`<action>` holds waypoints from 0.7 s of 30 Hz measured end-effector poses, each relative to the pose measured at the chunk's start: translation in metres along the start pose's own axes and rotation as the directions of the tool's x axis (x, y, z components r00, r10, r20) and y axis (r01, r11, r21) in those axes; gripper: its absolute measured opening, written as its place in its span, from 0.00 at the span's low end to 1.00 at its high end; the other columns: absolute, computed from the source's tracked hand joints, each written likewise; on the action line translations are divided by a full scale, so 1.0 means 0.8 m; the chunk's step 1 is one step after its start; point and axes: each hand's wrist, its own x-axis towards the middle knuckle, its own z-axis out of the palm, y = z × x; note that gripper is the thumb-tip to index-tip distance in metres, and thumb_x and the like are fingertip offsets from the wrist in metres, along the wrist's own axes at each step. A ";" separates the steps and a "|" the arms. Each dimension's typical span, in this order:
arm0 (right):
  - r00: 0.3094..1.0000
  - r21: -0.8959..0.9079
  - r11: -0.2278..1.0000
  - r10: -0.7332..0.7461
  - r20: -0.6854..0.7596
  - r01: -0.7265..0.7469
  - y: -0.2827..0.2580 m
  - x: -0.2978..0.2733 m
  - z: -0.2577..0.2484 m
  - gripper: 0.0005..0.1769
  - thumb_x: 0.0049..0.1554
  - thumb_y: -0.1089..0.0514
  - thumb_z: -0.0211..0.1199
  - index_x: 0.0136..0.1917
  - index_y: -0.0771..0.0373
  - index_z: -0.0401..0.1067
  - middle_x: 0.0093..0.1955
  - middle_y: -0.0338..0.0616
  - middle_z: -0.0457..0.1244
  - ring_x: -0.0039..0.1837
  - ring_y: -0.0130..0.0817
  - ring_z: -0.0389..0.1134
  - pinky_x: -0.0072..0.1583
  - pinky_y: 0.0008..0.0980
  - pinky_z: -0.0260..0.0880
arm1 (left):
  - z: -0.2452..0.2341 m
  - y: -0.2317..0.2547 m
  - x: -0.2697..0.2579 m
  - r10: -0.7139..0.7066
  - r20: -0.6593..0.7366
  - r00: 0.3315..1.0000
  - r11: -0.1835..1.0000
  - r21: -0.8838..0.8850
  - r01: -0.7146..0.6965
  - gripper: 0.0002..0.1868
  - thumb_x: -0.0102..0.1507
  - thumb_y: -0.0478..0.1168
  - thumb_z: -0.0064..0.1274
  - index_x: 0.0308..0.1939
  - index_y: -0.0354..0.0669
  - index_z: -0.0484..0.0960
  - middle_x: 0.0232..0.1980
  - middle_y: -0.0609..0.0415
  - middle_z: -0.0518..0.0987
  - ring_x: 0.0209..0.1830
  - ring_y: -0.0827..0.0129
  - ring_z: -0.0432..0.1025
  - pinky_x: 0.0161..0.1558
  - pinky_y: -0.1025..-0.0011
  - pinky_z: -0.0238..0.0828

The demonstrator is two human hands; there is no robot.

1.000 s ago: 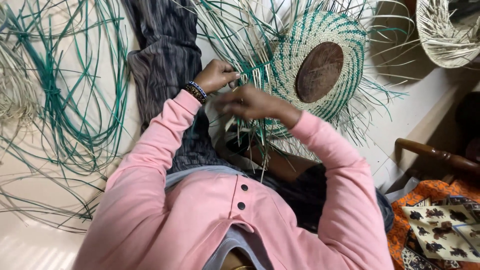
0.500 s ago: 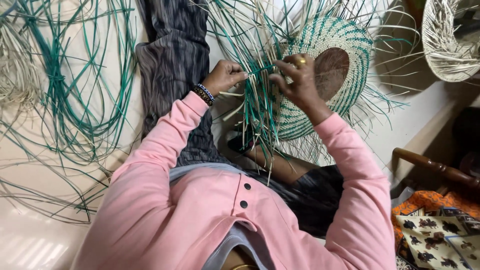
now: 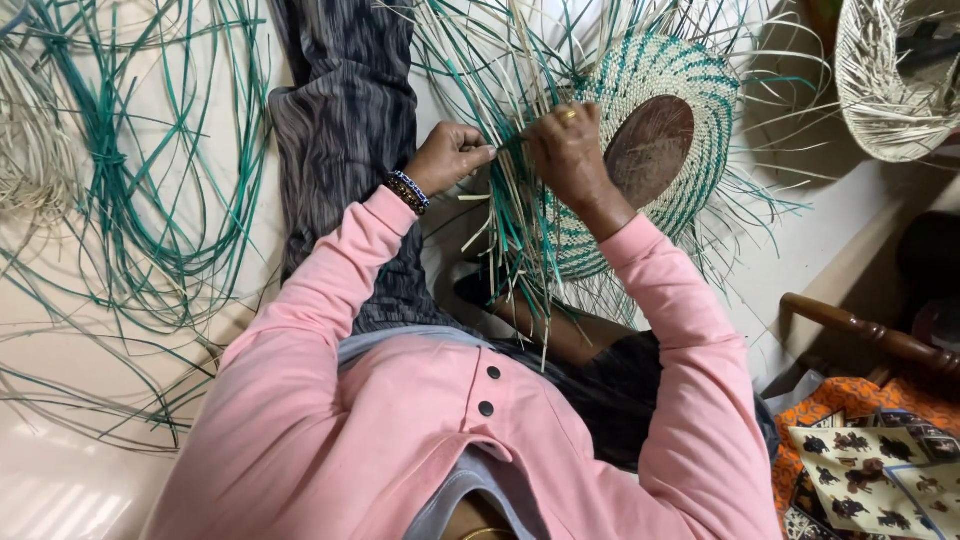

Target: A person is weaving a circular mat using green and natural-colored strands of flexible material.

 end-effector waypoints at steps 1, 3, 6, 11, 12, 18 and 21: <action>0.999 -0.111 0.993 0.043 -0.015 -0.044 0.021 -0.003 0.001 0.12 0.59 0.64 0.63 0.35 0.55 0.69 0.33 0.37 0.58 0.40 0.32 0.56 0.56 0.36 0.57 | 0.000 -0.001 0.001 0.001 0.007 1.000 1.000 -0.003 -0.001 0.11 0.65 0.34 0.58 0.27 0.38 0.81 0.21 0.62 0.73 0.17 0.83 0.59 0.23 0.82 0.59; 0.996 -0.219 0.971 0.087 -0.033 -0.092 0.061 -0.011 -0.012 0.15 0.59 0.67 0.61 0.33 0.52 0.68 0.31 0.35 0.55 0.38 0.31 0.56 0.55 0.36 0.58 | -0.002 -0.002 0.000 -0.002 0.015 1.000 1.000 -0.007 0.002 0.11 0.66 0.35 0.59 0.27 0.38 0.82 0.21 0.62 0.74 0.16 0.83 0.59 0.23 0.82 0.59; 0.966 -0.518 0.832 0.254 0.038 -0.198 0.143 -0.038 -0.052 0.10 0.57 0.67 0.64 0.37 0.54 0.75 0.38 0.39 0.59 0.42 0.34 0.55 0.50 0.33 0.61 | -0.002 0.001 0.001 -0.019 0.029 0.999 1.000 -0.019 0.019 0.12 0.66 0.35 0.58 0.27 0.39 0.81 0.21 0.62 0.74 0.15 0.83 0.61 0.22 0.83 0.60; 0.872 -0.624 0.628 0.445 -0.203 -0.465 0.278 -0.129 -0.101 0.11 0.64 0.54 0.63 0.38 0.51 0.71 0.36 0.35 0.64 0.38 0.34 0.60 0.61 0.45 0.53 | -0.002 -0.001 0.001 -0.032 0.021 0.999 0.999 -0.014 0.032 0.10 0.66 0.33 0.57 0.29 0.40 0.82 0.21 0.62 0.74 0.15 0.83 0.61 0.21 0.83 0.60; 0.871 -0.625 0.625 0.448 -0.204 -0.468 0.270 -0.135 -0.104 0.11 0.64 0.54 0.63 0.38 0.51 0.71 0.36 0.35 0.64 0.38 0.34 0.60 0.61 0.45 0.53 | -0.002 -0.001 0.000 -0.032 0.025 0.999 0.999 -0.014 0.032 0.10 0.66 0.33 0.57 0.29 0.40 0.82 0.21 0.62 0.74 0.15 0.83 0.61 0.21 0.83 0.60; 0.891 -0.389 0.856 0.426 0.156 -0.341 0.156 -0.114 -0.092 0.46 0.64 0.21 0.48 0.84 0.46 0.46 0.80 0.61 0.41 0.70 0.59 0.48 0.67 0.62 0.47 | -0.001 -0.007 0.001 -0.119 0.020 0.993 0.991 -0.058 0.120 0.07 0.65 0.34 0.55 0.32 0.37 0.83 0.25 0.60 0.77 0.21 0.80 0.67 0.29 0.81 0.68; 0.794 -0.216 0.912 0.409 0.449 -0.347 0.098 -0.091 -0.067 0.76 0.41 0.04 0.26 0.85 0.58 0.39 0.84 0.56 0.22 0.85 0.58 0.21 0.77 0.60 0.14 | -0.002 -0.013 0.003 -0.130 0.017 0.991 0.985 -0.110 0.131 0.08 0.64 0.35 0.55 0.31 0.37 0.83 0.24 0.62 0.75 0.19 0.82 0.62 0.25 0.82 0.61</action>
